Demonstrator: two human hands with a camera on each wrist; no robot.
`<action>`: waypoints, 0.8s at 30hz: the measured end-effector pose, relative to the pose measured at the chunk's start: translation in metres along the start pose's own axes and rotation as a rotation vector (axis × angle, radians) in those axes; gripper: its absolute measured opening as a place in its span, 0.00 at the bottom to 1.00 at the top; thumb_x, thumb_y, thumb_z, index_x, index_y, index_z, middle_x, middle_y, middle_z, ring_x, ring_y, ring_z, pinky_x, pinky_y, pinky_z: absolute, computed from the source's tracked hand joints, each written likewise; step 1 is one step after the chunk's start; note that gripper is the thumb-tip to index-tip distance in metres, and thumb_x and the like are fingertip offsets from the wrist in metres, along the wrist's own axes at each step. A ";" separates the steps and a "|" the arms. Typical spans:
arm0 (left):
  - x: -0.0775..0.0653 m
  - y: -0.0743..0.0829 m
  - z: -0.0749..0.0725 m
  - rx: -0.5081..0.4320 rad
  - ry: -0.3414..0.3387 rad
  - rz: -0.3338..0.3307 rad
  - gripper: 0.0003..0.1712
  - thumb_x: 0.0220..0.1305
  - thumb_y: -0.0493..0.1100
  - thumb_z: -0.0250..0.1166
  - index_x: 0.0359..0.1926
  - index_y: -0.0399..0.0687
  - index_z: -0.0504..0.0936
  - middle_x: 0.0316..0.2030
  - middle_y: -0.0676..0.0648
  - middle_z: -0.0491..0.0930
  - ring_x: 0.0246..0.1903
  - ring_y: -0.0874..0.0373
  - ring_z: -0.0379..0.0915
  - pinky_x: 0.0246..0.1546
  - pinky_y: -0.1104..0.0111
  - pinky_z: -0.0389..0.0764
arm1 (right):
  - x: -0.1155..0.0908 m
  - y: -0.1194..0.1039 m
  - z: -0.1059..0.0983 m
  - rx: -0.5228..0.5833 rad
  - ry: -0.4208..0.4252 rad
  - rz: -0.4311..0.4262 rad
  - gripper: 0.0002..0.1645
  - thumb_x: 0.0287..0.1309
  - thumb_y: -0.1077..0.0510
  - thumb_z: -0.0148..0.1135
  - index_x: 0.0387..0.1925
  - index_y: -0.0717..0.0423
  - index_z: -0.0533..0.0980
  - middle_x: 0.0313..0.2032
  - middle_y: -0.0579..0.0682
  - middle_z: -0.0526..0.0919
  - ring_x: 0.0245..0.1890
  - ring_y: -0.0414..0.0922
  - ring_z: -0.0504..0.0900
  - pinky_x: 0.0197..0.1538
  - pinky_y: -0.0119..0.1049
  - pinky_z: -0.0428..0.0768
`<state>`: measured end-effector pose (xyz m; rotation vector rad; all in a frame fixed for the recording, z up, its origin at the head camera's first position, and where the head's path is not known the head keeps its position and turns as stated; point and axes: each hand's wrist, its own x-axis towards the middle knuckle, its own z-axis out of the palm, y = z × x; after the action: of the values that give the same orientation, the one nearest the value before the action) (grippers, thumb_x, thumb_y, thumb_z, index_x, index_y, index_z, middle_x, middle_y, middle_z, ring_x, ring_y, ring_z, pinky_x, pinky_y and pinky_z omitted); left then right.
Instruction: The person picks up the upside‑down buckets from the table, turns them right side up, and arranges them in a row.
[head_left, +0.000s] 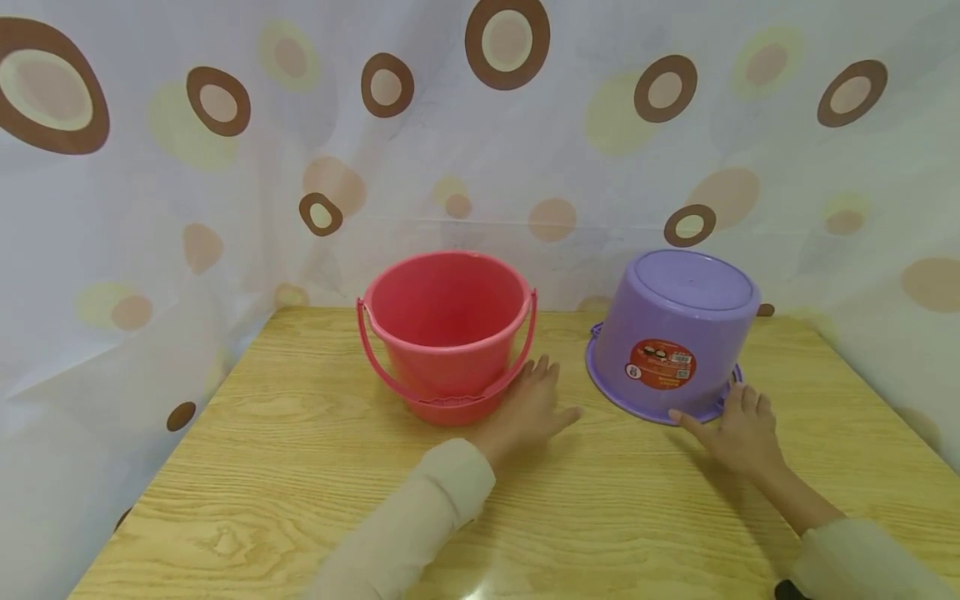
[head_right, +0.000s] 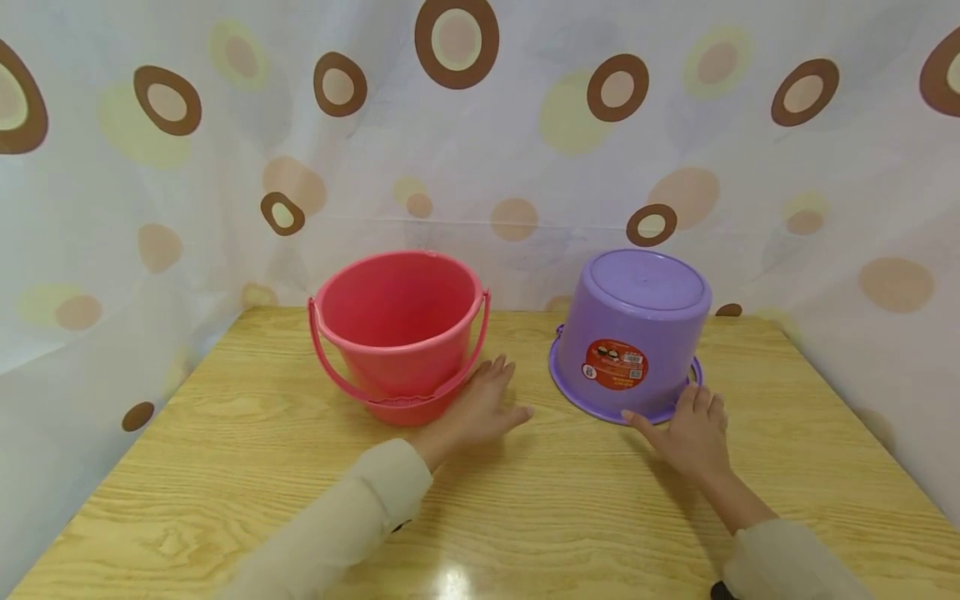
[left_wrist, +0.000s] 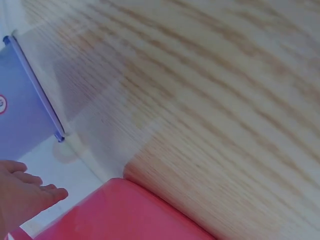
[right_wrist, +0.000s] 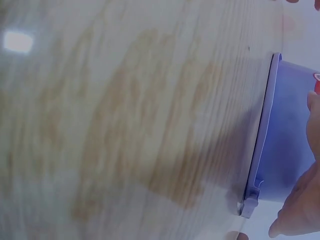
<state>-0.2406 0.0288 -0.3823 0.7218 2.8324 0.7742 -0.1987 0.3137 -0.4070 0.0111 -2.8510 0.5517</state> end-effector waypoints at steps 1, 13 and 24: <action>0.002 0.000 0.001 0.019 -0.012 -0.005 0.46 0.62 0.60 0.56 0.71 0.39 0.50 0.72 0.40 0.45 0.72 0.43 0.39 0.71 0.59 0.48 | 0.001 0.000 0.000 -0.002 -0.011 0.005 0.64 0.52 0.34 0.59 0.58 0.89 0.46 0.52 0.86 0.54 0.52 0.78 0.53 0.49 0.72 0.56; 0.019 0.004 0.009 0.193 -0.041 -0.039 0.51 0.60 0.68 0.51 0.73 0.45 0.43 0.74 0.44 0.38 0.73 0.50 0.32 0.72 0.59 0.42 | 0.006 0.002 0.003 0.056 -0.189 0.090 0.73 0.53 0.29 0.53 0.62 0.83 0.26 0.61 0.86 0.29 0.60 0.83 0.26 0.58 0.75 0.36; 0.024 0.012 0.012 0.210 -0.064 -0.037 0.49 0.62 0.67 0.50 0.72 0.44 0.45 0.74 0.44 0.38 0.73 0.50 0.32 0.72 0.56 0.41 | 0.012 0.005 0.005 0.016 -0.282 0.152 0.72 0.54 0.28 0.49 0.60 0.87 0.26 0.60 0.87 0.25 0.61 0.81 0.24 0.60 0.73 0.34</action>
<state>-0.2544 0.0549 -0.3869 0.7046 2.8872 0.4435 -0.2115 0.3171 -0.4112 -0.1368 -3.1399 0.6499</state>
